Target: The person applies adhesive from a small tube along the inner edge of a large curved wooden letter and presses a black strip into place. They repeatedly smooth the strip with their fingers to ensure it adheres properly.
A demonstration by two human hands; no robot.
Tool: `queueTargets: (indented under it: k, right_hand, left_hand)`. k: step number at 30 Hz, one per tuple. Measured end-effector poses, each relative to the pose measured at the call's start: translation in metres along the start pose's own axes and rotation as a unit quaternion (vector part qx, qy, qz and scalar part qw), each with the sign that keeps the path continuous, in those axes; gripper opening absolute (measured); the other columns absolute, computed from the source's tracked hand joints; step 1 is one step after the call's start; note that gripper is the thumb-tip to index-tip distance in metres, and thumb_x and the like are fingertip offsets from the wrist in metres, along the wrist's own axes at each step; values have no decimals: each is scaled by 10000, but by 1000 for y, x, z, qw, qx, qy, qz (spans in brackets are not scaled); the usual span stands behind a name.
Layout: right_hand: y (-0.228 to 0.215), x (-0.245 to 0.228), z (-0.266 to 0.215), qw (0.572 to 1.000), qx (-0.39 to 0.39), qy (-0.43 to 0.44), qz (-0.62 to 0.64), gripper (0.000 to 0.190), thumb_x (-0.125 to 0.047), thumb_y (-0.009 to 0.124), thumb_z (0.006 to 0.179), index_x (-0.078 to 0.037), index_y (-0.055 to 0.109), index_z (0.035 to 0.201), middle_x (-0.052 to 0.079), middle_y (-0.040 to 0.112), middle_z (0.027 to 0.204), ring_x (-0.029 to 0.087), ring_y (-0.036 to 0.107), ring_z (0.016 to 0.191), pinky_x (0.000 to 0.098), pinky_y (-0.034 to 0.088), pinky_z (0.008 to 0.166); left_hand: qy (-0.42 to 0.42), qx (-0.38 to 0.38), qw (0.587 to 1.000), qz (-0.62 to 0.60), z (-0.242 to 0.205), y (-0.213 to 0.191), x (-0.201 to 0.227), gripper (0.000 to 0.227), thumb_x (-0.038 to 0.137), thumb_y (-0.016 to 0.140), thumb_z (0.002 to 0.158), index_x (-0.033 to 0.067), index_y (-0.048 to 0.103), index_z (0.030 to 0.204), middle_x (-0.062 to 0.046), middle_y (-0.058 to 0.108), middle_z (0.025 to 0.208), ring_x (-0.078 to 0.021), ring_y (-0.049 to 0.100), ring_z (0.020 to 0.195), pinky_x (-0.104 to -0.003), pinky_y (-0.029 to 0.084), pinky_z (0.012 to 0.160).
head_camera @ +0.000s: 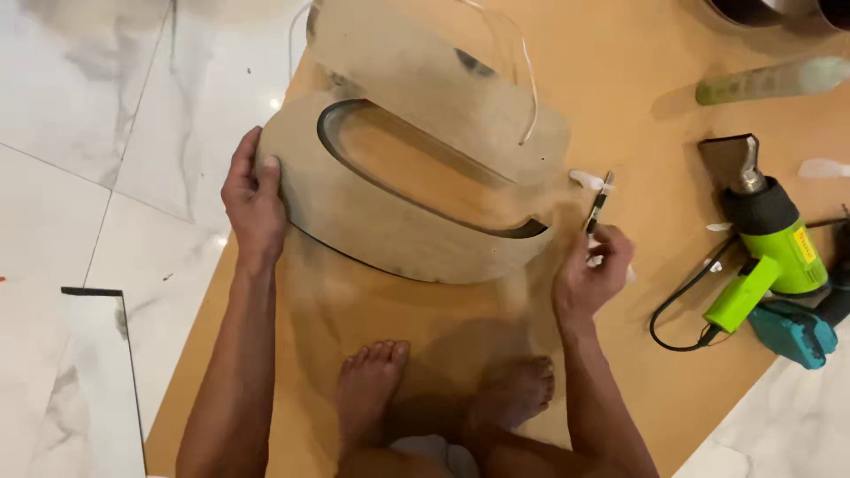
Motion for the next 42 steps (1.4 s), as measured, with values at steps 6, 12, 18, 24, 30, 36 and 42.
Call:
queueTargets:
  k: [6, 12, 18, 24, 30, 36, 42]
  right_hand:
    - [64, -98, -43, 914, -318, -213, -134, 770, -699, 778, 766, -149, 636, 1285, 143, 546, 1465, 360, 487, 1375, 608, 111, 1145]
    - [93, -92, -65, 886, -394, -208, -127, 1007, -446, 945, 529, -145, 558, 1408, 159, 529, 1458, 356, 500, 1365, 654, 221, 1180]
    - [98, -101, -67, 902, -351, -239, -81, 953, -390, 960, 531, -67, 613, 1358, 215, 559, 1431, 429, 546, 1313, 599, 353, 1160]
    - [128, -140, -75, 914, -306, -247, -102, 999, -520, 919, 563, -65, 583, 1387, 249, 525, 1421, 457, 532, 1297, 614, 374, 1137]
    - [136, -151, -75, 920, -284, -252, -94, 933, -498, 892, 567, -58, 611, 1339, 268, 535, 1397, 482, 552, 1266, 623, 411, 1103]
    - [139, -165, -70, 911, -323, -232, -105, 927, -415, 918, 587, -101, 561, 1383, 249, 504, 1423, 470, 518, 1300, 645, 375, 1111]
    - [148, -157, -74, 897, -372, -209, -115, 1052, -421, 988, 531, -117, 511, 1418, 244, 452, 1448, 464, 511, 1298, 645, 384, 1111]
  left_hand:
    - [79, 53, 995, -2, -22, 14, 7, 412, 107, 429, 1144, 78, 407, 1554, -237, 458, 1544, -368, 427, 1446, -538, 332, 1213]
    - [95, 123, 988, -26, -26, 23, -7, 421, 130, 438, 1130, 96, 417, 1549, -180, 466, 1555, -293, 410, 1468, -463, 298, 1253]
    - [82, 132, 986, -58, -27, 27, -11, 417, 130, 412, 1134, 83, 410, 1549, -195, 444, 1563, -310, 394, 1483, -471, 276, 1271]
    - [82, 132, 985, -75, -35, 37, -11, 419, 138, 400, 1129, 69, 416, 1541, -205, 428, 1564, -332, 372, 1495, -477, 252, 1276]
    - [89, 136, 984, -69, -34, 37, -13, 416, 128, 418, 1128, 57, 420, 1539, -206, 446, 1553, -327, 381, 1483, -472, 261, 1266]
    - [84, 134, 986, -42, -34, 36, -13, 414, 138, 427, 1131, 71, 418, 1540, -179, 446, 1560, -314, 382, 1489, -458, 264, 1272]
    - [90, 149, 983, -53, -34, 37, -14, 421, 115, 442, 1115, 57, 434, 1532, -213, 468, 1540, -331, 394, 1476, -472, 274, 1258]
Point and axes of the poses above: each hand's wrist, its own z-axis towards the middle knuckle, its own y-axis out of the palm, x = y × z, the point moved 6 cm from there along z, towards the middle knuckle
